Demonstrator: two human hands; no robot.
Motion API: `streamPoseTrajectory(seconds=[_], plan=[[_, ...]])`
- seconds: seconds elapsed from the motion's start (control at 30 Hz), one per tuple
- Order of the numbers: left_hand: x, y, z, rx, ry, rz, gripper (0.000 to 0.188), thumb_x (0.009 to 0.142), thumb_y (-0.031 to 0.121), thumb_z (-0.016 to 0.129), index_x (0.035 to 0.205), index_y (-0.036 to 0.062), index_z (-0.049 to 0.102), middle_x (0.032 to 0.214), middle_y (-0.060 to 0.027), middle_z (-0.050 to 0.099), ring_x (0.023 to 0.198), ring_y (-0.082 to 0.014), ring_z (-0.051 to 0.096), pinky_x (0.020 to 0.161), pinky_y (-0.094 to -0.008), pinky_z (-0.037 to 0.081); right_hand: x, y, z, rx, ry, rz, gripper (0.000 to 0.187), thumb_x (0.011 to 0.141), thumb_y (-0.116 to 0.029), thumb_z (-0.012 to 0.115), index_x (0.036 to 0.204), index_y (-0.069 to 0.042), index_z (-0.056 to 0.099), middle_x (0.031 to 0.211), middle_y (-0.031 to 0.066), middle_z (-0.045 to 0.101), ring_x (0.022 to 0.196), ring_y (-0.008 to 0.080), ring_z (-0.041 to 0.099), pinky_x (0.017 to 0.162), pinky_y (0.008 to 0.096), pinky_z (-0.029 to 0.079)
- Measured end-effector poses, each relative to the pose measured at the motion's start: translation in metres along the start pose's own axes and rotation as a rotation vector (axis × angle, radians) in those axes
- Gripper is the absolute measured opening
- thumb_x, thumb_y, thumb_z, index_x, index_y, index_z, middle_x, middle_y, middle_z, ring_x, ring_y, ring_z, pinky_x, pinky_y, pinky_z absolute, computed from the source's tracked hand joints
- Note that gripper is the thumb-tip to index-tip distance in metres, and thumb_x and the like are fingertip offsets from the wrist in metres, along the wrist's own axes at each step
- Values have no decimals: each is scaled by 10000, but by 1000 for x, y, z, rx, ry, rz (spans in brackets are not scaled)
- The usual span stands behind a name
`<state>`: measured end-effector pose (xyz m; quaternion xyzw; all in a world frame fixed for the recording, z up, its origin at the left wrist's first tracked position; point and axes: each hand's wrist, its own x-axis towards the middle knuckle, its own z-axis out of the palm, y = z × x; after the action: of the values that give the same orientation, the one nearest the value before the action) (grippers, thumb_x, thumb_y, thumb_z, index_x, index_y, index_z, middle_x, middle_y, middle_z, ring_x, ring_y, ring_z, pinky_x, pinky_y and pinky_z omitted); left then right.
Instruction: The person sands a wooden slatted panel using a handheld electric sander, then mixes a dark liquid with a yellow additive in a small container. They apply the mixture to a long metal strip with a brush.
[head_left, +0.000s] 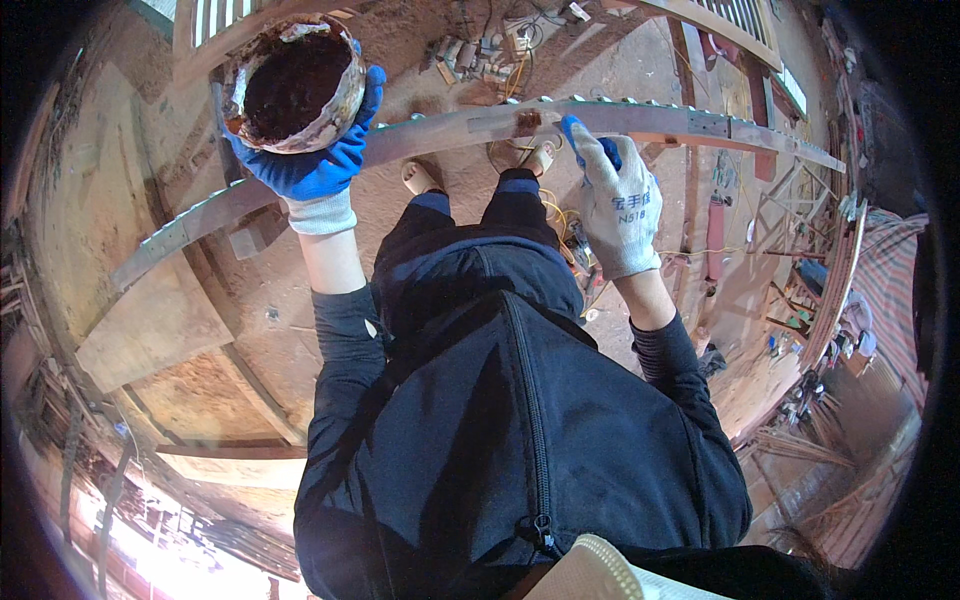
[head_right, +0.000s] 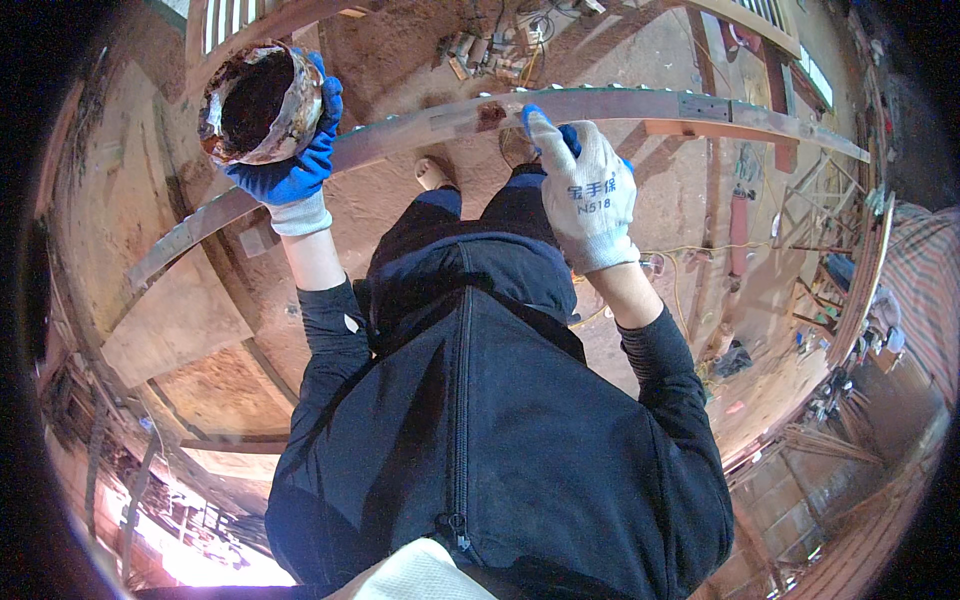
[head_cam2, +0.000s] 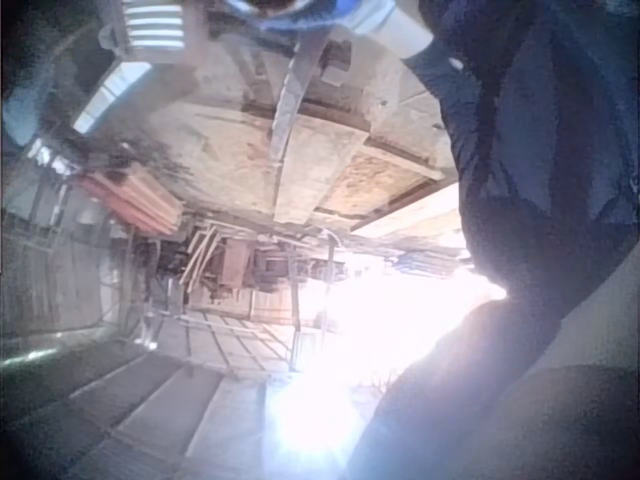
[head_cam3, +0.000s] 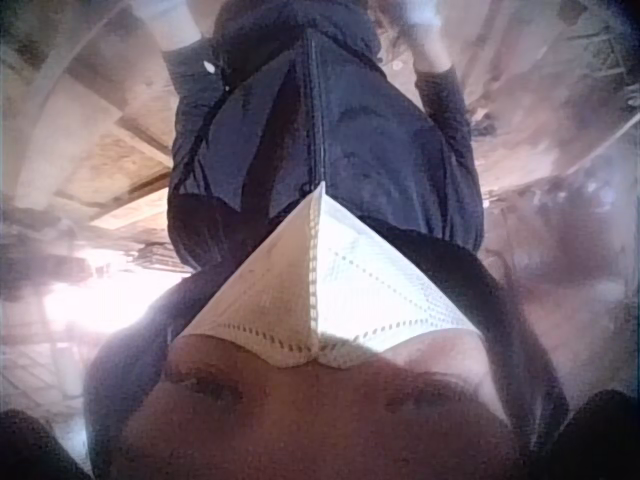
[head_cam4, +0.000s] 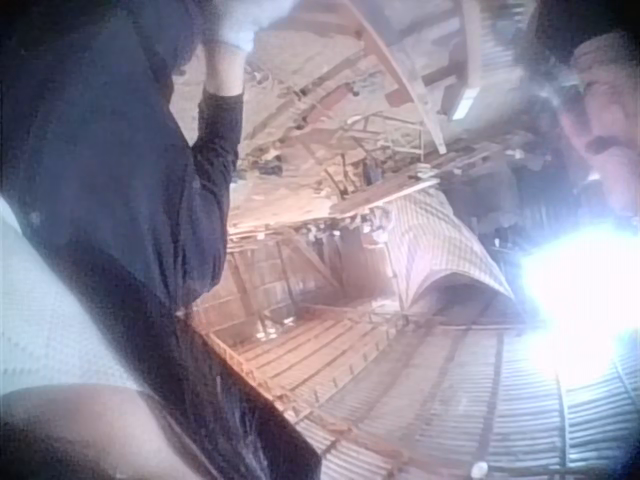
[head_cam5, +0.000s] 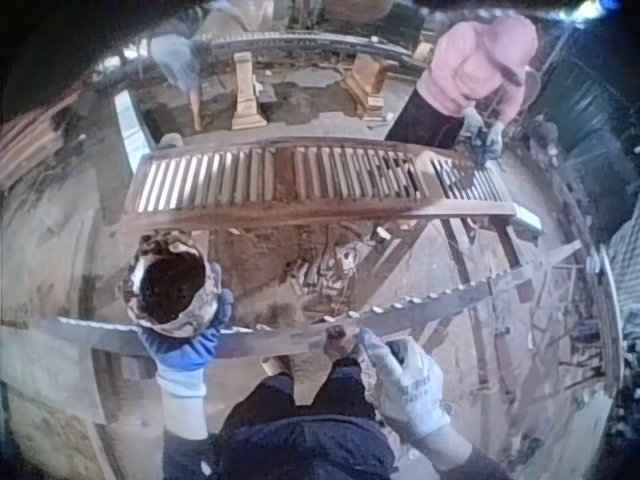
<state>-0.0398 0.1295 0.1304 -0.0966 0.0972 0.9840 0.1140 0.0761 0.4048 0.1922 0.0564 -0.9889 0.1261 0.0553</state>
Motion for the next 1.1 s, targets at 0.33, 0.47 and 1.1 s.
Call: streamPoseTrajectory(seconds=[0.33, 0.47, 1.1], plan=[[6, 5, -22, -324, -218, -177, 982, 685, 532, 709, 1430, 41, 300, 1460, -278, 291, 1330, -480, 302, 1084, -662, 236, 1, -1, -5, 35, 1, 116, 522, 745, -11, 567, 1238, -181, 590, 896, 105, 572, 798, 302, 615, 667, 393, 493], [6, 3, -22, -353, -238, -188, 1004, 675, 533, 715, 1437, 39, 285, 1463, -283, 281, 1334, -482, 292, 1089, -659, 231, -4, -12, 1, -44, -47, 26, 484, 798, -59, 566, 1262, -197, 552, 851, 87, 561, 730, 280, 608, 591, 395, 496], [5, 2, -21, -380, -260, -213, 965, 706, 547, 675, 1443, 59, 288, 1470, -260, 287, 1345, -470, 285, 1095, -665, 215, -10, -13, 8, -12, -1, -6, 537, 762, -31, 579, 1273, -191, 552, 890, 81, 565, 724, 259, 609, 567, 381, 489]])
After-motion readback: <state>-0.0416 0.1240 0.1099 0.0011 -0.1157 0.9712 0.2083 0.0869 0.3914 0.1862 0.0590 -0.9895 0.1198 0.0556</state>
